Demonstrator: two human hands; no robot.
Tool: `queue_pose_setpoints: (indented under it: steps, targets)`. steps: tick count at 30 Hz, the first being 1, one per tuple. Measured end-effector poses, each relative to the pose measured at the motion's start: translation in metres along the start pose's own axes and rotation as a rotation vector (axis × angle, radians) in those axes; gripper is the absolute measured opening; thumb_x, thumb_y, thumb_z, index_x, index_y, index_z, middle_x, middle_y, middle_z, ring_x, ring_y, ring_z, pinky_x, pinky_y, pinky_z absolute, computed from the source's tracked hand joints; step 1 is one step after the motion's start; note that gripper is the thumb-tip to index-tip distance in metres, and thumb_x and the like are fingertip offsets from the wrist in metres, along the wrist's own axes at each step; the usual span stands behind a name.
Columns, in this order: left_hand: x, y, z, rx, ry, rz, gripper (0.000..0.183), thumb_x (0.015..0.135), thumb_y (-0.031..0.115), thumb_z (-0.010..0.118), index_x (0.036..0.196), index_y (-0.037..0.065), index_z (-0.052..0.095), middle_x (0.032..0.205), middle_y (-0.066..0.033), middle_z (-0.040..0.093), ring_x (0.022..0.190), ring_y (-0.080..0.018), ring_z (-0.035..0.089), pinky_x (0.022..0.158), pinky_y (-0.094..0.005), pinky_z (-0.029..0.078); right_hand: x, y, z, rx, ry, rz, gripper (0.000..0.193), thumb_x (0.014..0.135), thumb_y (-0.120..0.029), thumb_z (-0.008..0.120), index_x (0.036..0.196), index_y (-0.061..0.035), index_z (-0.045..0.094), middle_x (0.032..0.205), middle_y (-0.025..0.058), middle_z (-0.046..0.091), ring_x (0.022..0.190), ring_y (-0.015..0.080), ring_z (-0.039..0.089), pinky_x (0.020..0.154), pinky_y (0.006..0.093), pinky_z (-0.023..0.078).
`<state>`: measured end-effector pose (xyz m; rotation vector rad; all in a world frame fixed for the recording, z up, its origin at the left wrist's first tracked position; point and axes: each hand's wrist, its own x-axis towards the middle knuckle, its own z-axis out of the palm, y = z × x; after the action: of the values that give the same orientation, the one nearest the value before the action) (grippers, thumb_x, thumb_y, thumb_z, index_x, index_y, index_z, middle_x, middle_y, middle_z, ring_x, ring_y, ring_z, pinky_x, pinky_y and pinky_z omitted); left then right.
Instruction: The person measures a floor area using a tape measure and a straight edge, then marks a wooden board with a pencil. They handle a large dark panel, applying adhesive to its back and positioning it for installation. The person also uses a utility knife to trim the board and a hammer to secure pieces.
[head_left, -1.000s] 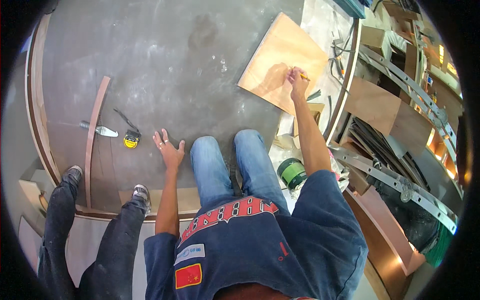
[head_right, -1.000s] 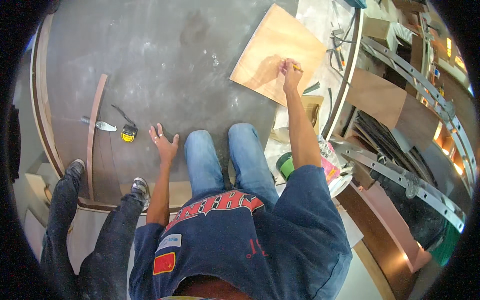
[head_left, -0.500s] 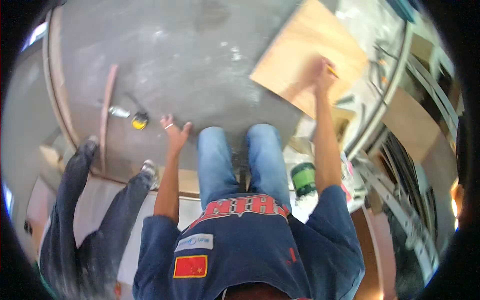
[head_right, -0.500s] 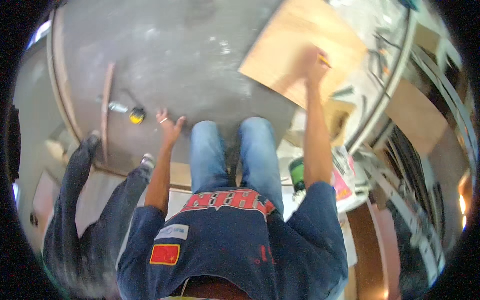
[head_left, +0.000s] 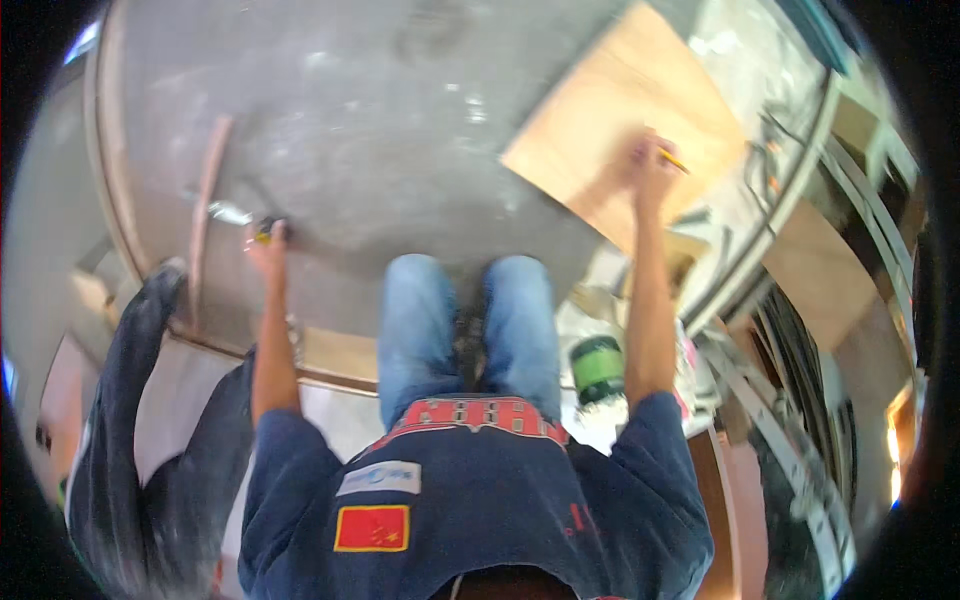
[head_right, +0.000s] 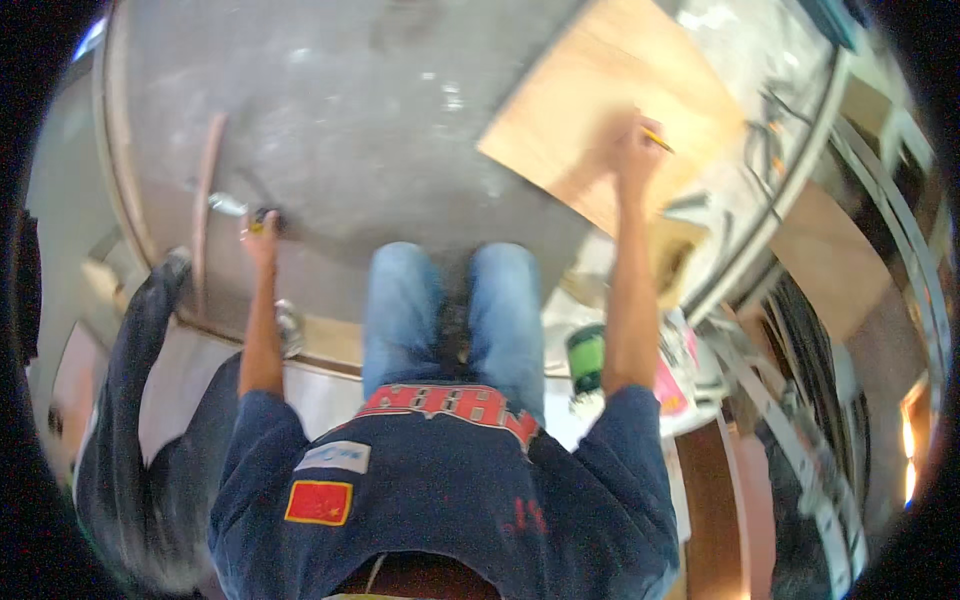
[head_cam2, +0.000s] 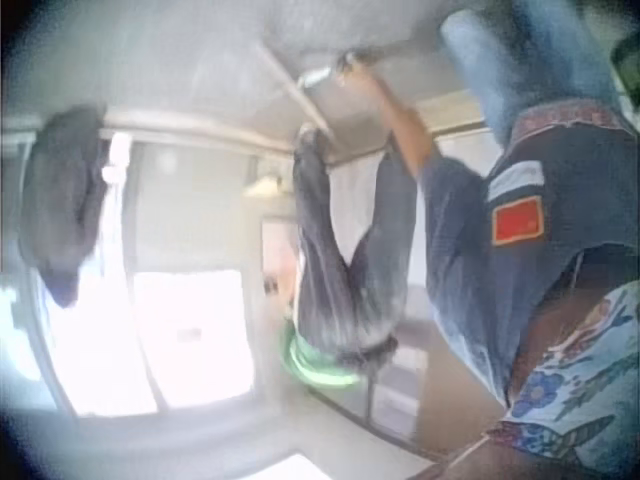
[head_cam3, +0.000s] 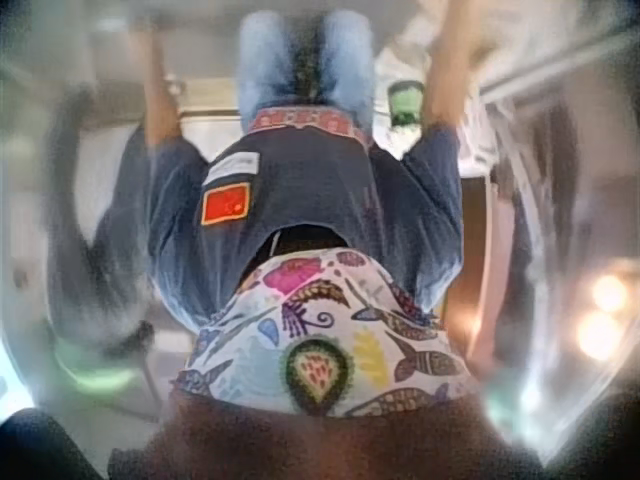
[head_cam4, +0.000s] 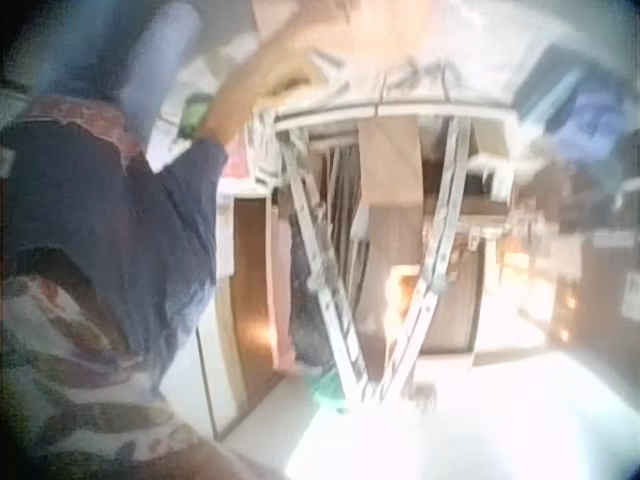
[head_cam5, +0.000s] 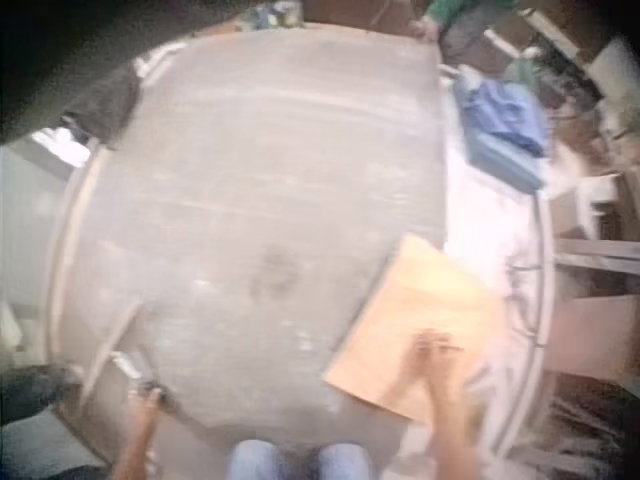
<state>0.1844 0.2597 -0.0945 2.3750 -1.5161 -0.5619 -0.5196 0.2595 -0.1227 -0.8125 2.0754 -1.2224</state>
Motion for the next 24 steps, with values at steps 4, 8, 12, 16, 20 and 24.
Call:
queue_pose_setpoints:
  steps: [4, 8, 12, 16, 20, 24]
  targets:
    - [0.004, 0.017, 0.013, 0.243, -0.048, -0.053, 0.06, 0.075, 0.033, 0.077, 0.119, -0.002, 0.056, 0.116, -0.0217, 0.058, 0.111, -0.0375, 0.052, 0.098, -0.0467, 0.041, -0.01, -0.044, 0.011, 0.288, 0.121, 0.178, 0.013, 0.094, -0.013, 0.055, 0.097, 0.0001, 0.052, 0.082, 0.0098, 0.061, 0.068, 0.0122, 0.059, 0.06, 0.0242, 0.052]
    - [0.013, 0.003, 0.018, 0.29, -0.082, -0.058, 0.06, 0.076, 0.034, 0.075, 0.121, -0.001, 0.055, 0.122, -0.0209, 0.054, 0.117, -0.0368, 0.048, 0.099, -0.0455, 0.04, -0.012, -0.054, 0.019, 0.385, 0.209, 0.137, 0.013, 0.095, -0.011, 0.054, 0.098, 0.0005, 0.049, 0.081, 0.009, 0.059, 0.066, 0.0119, 0.058, 0.06, 0.0236, 0.053]
    - [0.013, -0.001, 0.021, 0.298, -0.066, -0.049, 0.059, 0.077, 0.032, 0.075, 0.122, 0.0, 0.054, 0.122, -0.0212, 0.055, 0.116, -0.0363, 0.048, 0.1, -0.0454, 0.039, -0.012, -0.044, 0.015, 0.366, 0.17, 0.143, 0.011, 0.095, -0.01, 0.053, 0.096, -0.0007, 0.048, 0.082, 0.0095, 0.058, 0.066, 0.0118, 0.057, 0.061, 0.024, 0.052]
    - [0.014, 0.008, 0.018, 0.3, -0.093, -0.091, 0.058, 0.077, 0.03, 0.074, 0.123, 0.0, 0.053, 0.122, -0.021, 0.054, 0.116, -0.0362, 0.048, 0.1, -0.0452, 0.039, -0.009, -0.049, 0.016, 0.392, 0.18, 0.131, 0.01, 0.095, -0.009, 0.053, 0.094, -0.0015, 0.047, 0.081, 0.009, 0.058, 0.064, 0.0116, 0.055, 0.06, 0.0238, 0.05]
    - [0.014, -0.013, 0.023, 0.316, -0.068, -0.044, 0.058, 0.077, 0.032, 0.073, 0.123, 0.001, 0.053, 0.12, -0.0206, 0.056, 0.115, -0.0363, 0.049, 0.098, -0.0458, 0.039, -0.012, -0.052, 0.016, 0.471, 0.177, 0.152, 0.01, 0.095, -0.009, 0.053, 0.093, -0.0016, 0.047, 0.079, 0.0077, 0.056, 0.063, 0.0109, 0.054, 0.06, 0.0232, 0.05]
    - [0.015, -0.008, 0.025, 0.278, -0.07, -0.081, 0.056, 0.077, 0.026, 0.073, 0.122, 0.0, 0.053, 0.121, -0.0208, 0.055, 0.116, -0.0368, 0.048, 0.1, -0.046, 0.039, -0.007, -0.055, 0.012, 0.339, 0.23, 0.175, 0.011, 0.095, -0.01, 0.051, 0.093, -0.0004, 0.047, 0.078, 0.0078, 0.056, 0.064, 0.0108, 0.055, 0.06, 0.0241, 0.052]
